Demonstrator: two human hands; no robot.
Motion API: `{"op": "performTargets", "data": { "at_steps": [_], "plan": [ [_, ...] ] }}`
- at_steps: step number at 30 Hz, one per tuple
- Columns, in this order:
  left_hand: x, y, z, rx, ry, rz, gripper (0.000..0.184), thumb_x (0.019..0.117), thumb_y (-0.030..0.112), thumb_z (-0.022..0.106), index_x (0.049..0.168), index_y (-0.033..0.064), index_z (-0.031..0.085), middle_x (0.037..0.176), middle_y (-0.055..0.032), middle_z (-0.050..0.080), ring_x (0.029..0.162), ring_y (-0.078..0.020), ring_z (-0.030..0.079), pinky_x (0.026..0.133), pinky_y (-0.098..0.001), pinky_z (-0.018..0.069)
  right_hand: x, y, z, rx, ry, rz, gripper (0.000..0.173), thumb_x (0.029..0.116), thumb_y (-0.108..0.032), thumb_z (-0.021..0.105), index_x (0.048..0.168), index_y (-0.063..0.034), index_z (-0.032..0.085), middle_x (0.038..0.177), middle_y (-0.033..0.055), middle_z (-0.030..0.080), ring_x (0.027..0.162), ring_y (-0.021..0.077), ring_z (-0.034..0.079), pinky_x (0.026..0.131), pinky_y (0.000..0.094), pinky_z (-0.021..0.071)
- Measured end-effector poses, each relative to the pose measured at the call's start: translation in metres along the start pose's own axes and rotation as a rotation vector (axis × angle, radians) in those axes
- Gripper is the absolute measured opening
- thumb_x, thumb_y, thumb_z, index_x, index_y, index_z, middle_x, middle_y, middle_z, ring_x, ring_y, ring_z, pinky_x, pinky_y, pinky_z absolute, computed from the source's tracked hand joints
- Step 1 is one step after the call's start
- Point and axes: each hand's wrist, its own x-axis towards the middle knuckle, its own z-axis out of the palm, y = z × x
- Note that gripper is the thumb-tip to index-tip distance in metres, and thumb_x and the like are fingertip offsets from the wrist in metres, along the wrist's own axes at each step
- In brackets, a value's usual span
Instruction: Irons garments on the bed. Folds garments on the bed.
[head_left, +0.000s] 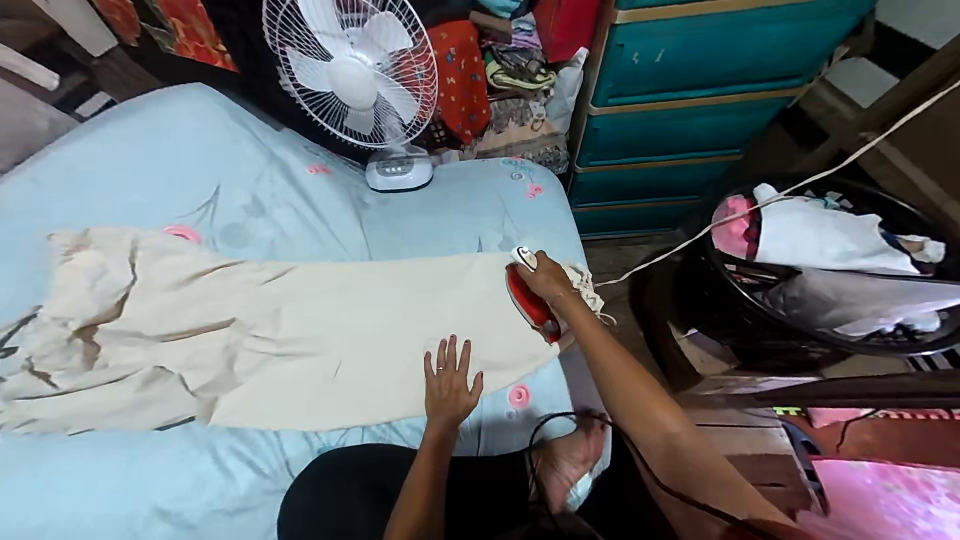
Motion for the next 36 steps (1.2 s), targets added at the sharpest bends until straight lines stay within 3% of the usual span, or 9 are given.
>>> {"op": "performTargets", "data": {
  "at_steps": [3,7,13,22,29,36],
  "plan": [
    [-0.001,0.000,0.002,0.024,0.016,0.005,0.063,0.0964,0.046,0.044,0.142,0.0058,0.062,0.148,-0.0241,0.056,0.137,-0.0460,0.053,0.109,-0.0723,0.0326,-0.003,-0.008,0.005,-0.005,-0.025,-0.012,0.055,0.1044,-0.046,0.056,0.135,-0.0009,0.055,0.118,0.0264,0.067,0.113,0.0414,0.065,0.096,0.0604,0.0491],
    [0.000,0.001,0.001,0.008,-0.038,-0.031,0.062,0.0947,0.043,0.048,0.143,0.0063,0.062,0.150,-0.0230,0.055,0.139,-0.0456,0.051,0.111,-0.0727,0.0314,0.025,-0.024,0.022,0.015,0.003,-0.084,0.054,0.1038,-0.046,0.058,0.130,0.0010,0.055,0.111,0.0279,0.067,0.105,0.0447,0.067,0.087,0.0631,0.0518],
    [0.000,0.000,0.004,0.025,-0.033,-0.037,0.062,0.0942,0.042,0.047,0.143,0.0077,0.062,0.150,-0.0214,0.055,0.140,-0.0441,0.051,0.111,-0.0709,0.0319,0.057,-0.054,0.033,-0.067,-0.031,-0.089,0.056,0.1039,-0.047,0.055,0.136,-0.0012,0.053,0.119,0.0247,0.067,0.113,0.0414,0.066,0.092,0.0610,0.0522],
    [0.000,0.000,0.004,0.000,0.013,-0.014,0.062,0.0941,0.042,0.048,0.141,0.0056,0.063,0.148,-0.0226,0.057,0.137,-0.0458,0.053,0.109,-0.0715,0.0339,-0.001,-0.038,0.027,-0.149,-0.133,-0.115,0.057,0.1044,-0.048,0.055,0.136,-0.0007,0.053,0.118,0.0249,0.067,0.114,0.0401,0.065,0.096,0.0585,0.0503],
    [0.002,0.002,0.000,-0.026,-0.029,-0.058,0.059,0.0915,0.037,0.055,0.141,0.0061,0.063,0.149,-0.0220,0.056,0.137,-0.0457,0.053,0.110,-0.0713,0.0347,0.032,-0.055,0.051,-0.078,-0.044,-0.146,0.058,0.1033,-0.051,0.056,0.132,-0.0002,0.054,0.111,0.0273,0.068,0.106,0.0445,0.067,0.085,0.0627,0.0529],
    [-0.001,-0.001,0.005,-0.010,-0.003,-0.048,0.059,0.0923,0.039,0.050,0.141,0.0068,0.064,0.148,-0.0211,0.057,0.137,-0.0439,0.054,0.110,-0.0699,0.0347,0.049,-0.081,0.054,-0.136,-0.076,-0.153,0.058,0.1046,-0.048,0.053,0.138,-0.0009,0.050,0.119,0.0251,0.067,0.112,0.0415,0.067,0.091,0.0605,0.0529]
  ]
}}
